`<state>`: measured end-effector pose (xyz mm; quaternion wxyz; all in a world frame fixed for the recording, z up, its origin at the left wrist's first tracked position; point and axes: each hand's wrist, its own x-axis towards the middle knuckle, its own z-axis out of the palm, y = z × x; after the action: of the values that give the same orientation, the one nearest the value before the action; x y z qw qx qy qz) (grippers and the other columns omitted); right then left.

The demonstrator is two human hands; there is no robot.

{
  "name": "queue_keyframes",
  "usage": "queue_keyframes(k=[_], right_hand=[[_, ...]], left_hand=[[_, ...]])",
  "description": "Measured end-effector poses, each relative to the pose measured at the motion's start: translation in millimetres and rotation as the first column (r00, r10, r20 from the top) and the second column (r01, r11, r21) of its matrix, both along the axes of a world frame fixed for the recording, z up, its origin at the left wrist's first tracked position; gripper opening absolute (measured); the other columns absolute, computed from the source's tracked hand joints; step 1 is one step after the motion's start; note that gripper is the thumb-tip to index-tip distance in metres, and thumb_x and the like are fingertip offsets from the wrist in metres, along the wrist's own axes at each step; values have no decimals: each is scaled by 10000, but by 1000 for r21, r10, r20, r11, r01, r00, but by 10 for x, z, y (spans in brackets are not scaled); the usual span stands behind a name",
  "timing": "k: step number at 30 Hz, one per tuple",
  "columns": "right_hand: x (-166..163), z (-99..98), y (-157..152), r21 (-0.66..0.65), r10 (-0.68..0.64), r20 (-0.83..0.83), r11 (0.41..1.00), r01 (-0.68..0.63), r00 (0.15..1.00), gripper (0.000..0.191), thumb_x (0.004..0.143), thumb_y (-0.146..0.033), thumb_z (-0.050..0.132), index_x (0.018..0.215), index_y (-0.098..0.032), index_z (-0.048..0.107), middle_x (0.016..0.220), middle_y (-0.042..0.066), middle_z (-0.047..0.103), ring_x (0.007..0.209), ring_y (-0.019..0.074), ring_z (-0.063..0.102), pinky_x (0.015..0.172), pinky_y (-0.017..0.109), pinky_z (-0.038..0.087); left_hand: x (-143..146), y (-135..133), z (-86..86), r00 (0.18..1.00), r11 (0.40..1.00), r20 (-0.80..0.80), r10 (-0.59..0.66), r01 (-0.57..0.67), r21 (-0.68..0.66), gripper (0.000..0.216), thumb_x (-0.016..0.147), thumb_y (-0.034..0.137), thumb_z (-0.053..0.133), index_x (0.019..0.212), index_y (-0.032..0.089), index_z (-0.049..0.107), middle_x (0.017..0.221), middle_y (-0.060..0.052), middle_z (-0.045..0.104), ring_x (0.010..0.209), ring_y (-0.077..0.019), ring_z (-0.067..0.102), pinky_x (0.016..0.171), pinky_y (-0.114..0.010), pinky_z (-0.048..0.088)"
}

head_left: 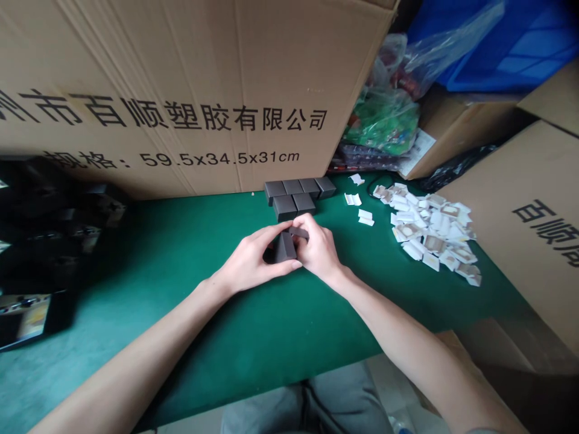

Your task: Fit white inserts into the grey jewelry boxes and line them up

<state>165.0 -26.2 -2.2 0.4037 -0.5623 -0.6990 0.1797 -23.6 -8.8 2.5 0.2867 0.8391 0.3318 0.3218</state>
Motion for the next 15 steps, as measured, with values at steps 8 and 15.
queue_keyframes(k=[8,15], right_hand=[[42,-88,60,95,106,78,989,-113,991,238,916,-219,477,1145,-245,539,1097,72,740,992,237,710,814,356,569],[40,-100,93,116,210,140,967,-227,968,370,991,-202,415,1352,-231,493,1258,113,671,1184,249,645,1009,435,563]], left_hand=[[-20,8,17,999,994,5,54,-54,-93,819,814,588,728,1494,189,507,1376,-102,676,1168,-314,700,999,-407,576],[-30,44,-18,989,972,127,81,-50,-232,780,847,554,717,1514,220,487,1265,-105,727,1087,-303,729,963,-427,594]])
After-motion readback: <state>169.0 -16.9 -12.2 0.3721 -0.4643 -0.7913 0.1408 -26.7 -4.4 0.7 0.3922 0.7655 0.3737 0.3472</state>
